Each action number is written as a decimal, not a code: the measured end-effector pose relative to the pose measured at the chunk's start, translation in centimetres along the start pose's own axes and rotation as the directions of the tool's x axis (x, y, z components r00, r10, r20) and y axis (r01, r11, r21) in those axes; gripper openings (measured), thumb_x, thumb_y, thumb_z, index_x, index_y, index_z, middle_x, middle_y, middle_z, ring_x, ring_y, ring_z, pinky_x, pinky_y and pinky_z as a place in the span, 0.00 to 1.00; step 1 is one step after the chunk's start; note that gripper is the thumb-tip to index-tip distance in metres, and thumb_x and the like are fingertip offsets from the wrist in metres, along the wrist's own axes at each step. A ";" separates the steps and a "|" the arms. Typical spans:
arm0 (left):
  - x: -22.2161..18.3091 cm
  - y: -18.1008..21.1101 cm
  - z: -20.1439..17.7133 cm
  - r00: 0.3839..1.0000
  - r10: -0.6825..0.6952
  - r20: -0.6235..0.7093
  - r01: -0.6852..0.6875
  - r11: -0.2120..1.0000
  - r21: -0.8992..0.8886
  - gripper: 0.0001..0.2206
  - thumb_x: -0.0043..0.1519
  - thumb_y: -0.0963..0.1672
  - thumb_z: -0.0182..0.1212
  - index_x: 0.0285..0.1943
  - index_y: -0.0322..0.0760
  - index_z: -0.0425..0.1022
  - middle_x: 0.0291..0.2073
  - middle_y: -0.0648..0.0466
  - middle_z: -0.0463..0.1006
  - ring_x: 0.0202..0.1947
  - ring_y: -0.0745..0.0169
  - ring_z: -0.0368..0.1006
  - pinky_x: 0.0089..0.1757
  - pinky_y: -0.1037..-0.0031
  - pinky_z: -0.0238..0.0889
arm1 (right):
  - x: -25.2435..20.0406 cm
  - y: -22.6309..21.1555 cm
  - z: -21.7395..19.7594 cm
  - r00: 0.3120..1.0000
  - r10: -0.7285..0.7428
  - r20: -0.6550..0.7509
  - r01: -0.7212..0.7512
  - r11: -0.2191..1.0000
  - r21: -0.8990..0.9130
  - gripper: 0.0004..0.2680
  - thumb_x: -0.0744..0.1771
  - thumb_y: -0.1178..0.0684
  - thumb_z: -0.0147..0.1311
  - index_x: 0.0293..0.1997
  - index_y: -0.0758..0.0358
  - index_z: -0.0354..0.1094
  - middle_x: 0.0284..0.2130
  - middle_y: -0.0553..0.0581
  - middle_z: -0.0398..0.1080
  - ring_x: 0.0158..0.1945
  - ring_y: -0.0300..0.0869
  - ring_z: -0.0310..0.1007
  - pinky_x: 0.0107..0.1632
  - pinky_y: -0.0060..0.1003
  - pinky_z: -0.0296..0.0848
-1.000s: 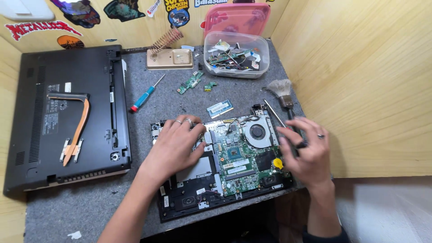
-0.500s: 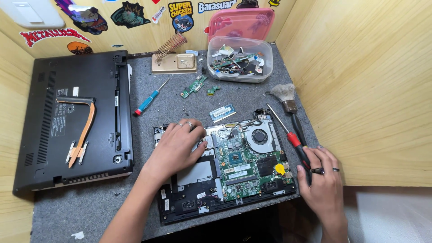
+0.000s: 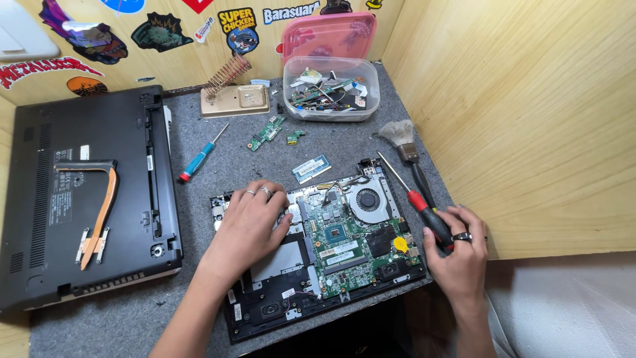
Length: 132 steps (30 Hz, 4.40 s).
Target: Repairing internal components of a laptop by removing screws and inspecting the motherboard and fan
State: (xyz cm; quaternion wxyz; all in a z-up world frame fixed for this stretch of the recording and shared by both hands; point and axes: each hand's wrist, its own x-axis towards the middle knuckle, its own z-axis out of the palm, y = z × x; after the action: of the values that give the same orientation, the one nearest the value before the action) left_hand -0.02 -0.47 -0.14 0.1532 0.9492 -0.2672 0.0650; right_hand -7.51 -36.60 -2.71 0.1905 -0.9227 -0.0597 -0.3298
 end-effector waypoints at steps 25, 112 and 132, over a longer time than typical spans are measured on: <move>6.2 -1.7 1.2 0.955 -0.089 -0.284 0.068 0.994 -0.083 0.03 0.62 0.47 0.59 0.43 0.53 0.74 0.39 0.58 0.77 0.45 0.50 0.77 0.43 0.57 0.70 | 18.3 -0.2 7.2 0.889 0.420 0.184 -0.245 0.094 0.965 0.22 0.67 0.32 0.54 0.50 0.64 0.67 0.42 0.57 0.74 0.41 0.43 0.82 0.53 0.45 0.86; 6.6 -0.3 2.7 0.694 -0.669 -0.266 -0.006 0.364 -0.931 0.06 0.68 0.44 0.62 0.45 0.39 0.83 0.33 0.53 0.86 0.30 0.75 0.71 0.30 0.87 0.61 | 16.5 -2.3 12.3 0.875 0.321 0.362 -0.354 -0.085 0.932 0.16 0.70 0.35 0.47 0.56 0.54 0.61 0.50 0.55 0.77 0.57 0.36 0.76 0.55 0.29 0.75; 6.0 -0.2 1.9 0.681 -0.654 -0.330 0.060 0.500 -0.864 0.05 0.67 0.44 0.61 0.40 0.40 0.81 0.29 0.54 0.85 0.28 0.71 0.74 0.26 0.82 0.70 | 15.7 -2.8 12.3 0.986 -0.125 0.107 -0.049 0.399 0.916 0.10 0.71 0.50 0.53 0.53 0.65 0.66 0.37 0.62 0.73 0.44 0.45 0.74 0.54 0.40 0.75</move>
State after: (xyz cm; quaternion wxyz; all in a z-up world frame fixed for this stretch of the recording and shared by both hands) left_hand 5.26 -3.89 -0.71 0.6505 0.7288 0.0197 0.2127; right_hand 11.21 -29.46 -0.67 0.6517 -0.6888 -0.2663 -0.1732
